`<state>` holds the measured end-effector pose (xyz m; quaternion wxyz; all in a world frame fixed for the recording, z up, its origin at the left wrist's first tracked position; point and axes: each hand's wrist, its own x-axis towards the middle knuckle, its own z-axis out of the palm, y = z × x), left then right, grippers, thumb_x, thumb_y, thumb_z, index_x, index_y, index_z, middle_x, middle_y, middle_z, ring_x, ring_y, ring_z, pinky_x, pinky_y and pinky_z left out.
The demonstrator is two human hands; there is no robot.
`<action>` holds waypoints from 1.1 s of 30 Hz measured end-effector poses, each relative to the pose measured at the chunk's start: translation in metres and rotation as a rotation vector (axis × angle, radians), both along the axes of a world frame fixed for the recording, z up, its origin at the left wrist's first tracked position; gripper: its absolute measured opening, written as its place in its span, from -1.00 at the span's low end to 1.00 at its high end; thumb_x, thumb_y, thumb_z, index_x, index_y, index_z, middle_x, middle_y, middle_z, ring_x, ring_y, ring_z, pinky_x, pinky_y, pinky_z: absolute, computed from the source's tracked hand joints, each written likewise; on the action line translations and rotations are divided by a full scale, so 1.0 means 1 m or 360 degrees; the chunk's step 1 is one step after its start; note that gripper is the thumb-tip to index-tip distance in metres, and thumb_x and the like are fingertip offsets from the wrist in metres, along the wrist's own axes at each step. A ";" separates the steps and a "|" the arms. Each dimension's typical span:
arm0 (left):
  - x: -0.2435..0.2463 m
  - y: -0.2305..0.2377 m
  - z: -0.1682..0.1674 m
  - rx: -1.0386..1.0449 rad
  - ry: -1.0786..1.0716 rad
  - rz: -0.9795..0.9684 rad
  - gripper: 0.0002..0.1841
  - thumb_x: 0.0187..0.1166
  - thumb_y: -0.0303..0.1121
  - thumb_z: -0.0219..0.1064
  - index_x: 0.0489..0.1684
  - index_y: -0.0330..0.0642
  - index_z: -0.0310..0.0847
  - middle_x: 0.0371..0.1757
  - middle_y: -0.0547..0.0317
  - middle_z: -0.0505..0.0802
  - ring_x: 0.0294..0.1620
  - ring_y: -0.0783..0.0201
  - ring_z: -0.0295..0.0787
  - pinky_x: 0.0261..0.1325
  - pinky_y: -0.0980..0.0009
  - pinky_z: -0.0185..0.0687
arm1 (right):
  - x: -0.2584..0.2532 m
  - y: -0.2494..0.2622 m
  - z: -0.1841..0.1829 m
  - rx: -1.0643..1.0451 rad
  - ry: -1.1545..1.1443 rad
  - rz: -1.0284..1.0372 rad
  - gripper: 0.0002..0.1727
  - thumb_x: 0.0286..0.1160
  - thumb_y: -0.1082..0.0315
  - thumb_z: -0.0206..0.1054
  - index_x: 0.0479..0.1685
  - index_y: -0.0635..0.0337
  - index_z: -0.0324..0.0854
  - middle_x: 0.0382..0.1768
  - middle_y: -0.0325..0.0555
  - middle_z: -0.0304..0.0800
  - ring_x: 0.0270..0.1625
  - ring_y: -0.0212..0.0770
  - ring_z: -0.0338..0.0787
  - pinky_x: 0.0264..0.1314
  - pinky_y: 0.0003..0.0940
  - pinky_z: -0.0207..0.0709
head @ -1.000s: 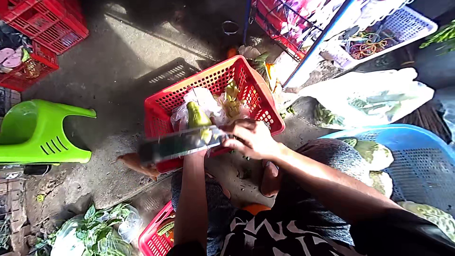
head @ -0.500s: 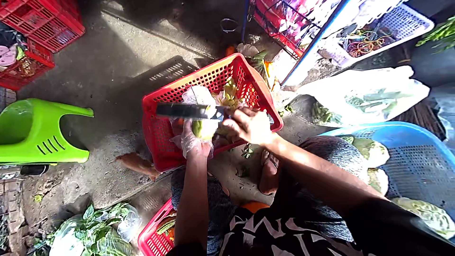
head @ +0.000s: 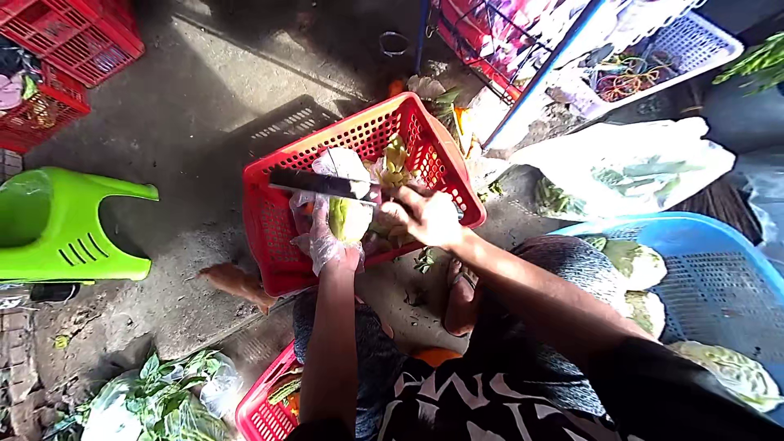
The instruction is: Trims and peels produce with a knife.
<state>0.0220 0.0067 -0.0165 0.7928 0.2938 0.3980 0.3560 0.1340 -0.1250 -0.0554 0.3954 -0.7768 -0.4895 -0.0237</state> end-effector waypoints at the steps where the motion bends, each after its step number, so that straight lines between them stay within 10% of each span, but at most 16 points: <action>1: 0.001 0.001 0.001 0.0005 0.0029 0.0010 -0.64 0.83 -0.08 0.02 0.35 -0.06 0.50 0.08 0.01 0.78 0.07 0.08 0.78 0.04 0.04 0.78 | 0.002 -0.001 0.002 0.0002 0.0056 -0.0016 -0.40 0.73 -0.16 0.14 0.12 0.23 0.80 -0.16 0.16 0.90 -0.22 0.20 0.91 -0.29 0.24 0.70; 6: -0.006 0.000 -0.005 -0.0043 -0.0304 -0.0139 -0.63 0.88 -0.12 -0.18 0.05 0.00 0.59 -0.18 0.22 0.84 -0.14 0.32 0.83 -0.09 0.32 0.80 | -0.019 0.000 0.011 0.0319 -0.0304 0.0353 -0.51 0.78 -0.07 0.13 0.04 0.13 0.82 -0.29 -0.05 0.88 -0.17 -0.08 0.88 -0.14 -0.15 0.73; 12: -0.009 0.004 0.004 0.0001 0.0000 -0.0175 -0.60 0.85 -0.02 -0.09 0.23 -0.06 0.54 -0.07 0.07 0.80 -0.12 0.16 0.81 -0.11 0.16 0.80 | 0.006 -0.003 0.002 -0.0006 0.0129 -0.0006 -0.39 0.73 -0.18 0.13 0.02 0.23 0.79 -0.33 0.12 0.86 -0.34 0.18 0.87 -0.38 0.24 0.64; 18: -0.018 0.001 0.001 -0.0015 -0.0089 -0.0066 -0.58 0.90 -0.15 -0.33 0.03 0.00 0.52 -0.22 0.27 0.79 -0.16 0.36 0.77 -0.08 0.33 0.75 | -0.013 -0.003 0.015 0.0318 -0.0115 0.0438 -0.50 0.76 -0.08 0.16 0.06 0.15 0.83 -0.28 -0.07 0.89 -0.19 -0.14 0.87 -0.11 -0.19 0.72; 22: -0.019 0.005 -0.005 -0.0008 -0.0061 -0.0250 -0.53 0.87 -0.05 -0.23 0.17 -0.13 0.56 -0.12 0.00 0.82 -0.14 0.12 0.82 -0.12 0.14 0.80 | 0.006 -0.005 0.010 0.0174 0.0010 0.0262 -0.44 0.73 -0.14 0.15 -0.02 0.18 0.82 -0.27 -0.01 0.89 -0.27 -0.03 0.88 -0.28 0.02 0.71; 27: -0.021 0.004 0.000 -0.0047 -0.0068 -0.0139 -0.57 0.89 -0.25 -0.40 -0.02 -0.02 0.50 -0.27 0.28 0.78 -0.21 0.39 0.77 -0.11 0.39 0.75 | -0.013 -0.004 0.020 0.0347 -0.0116 0.0494 -0.52 0.77 -0.06 0.16 0.01 0.14 0.83 -0.31 -0.10 0.89 -0.22 -0.18 0.86 -0.14 -0.21 0.72; 33: -0.018 0.001 -0.008 0.0032 -0.0169 -0.0198 -0.55 0.83 -0.15 -0.36 0.11 -0.06 0.50 -0.14 0.16 0.79 -0.08 0.26 0.78 -0.02 0.22 0.77 | -0.003 -0.007 0.013 0.0262 -0.0083 0.0372 -0.46 0.75 -0.11 0.14 -0.02 0.18 0.84 -0.32 -0.06 0.88 -0.26 -0.13 0.87 -0.22 -0.14 0.71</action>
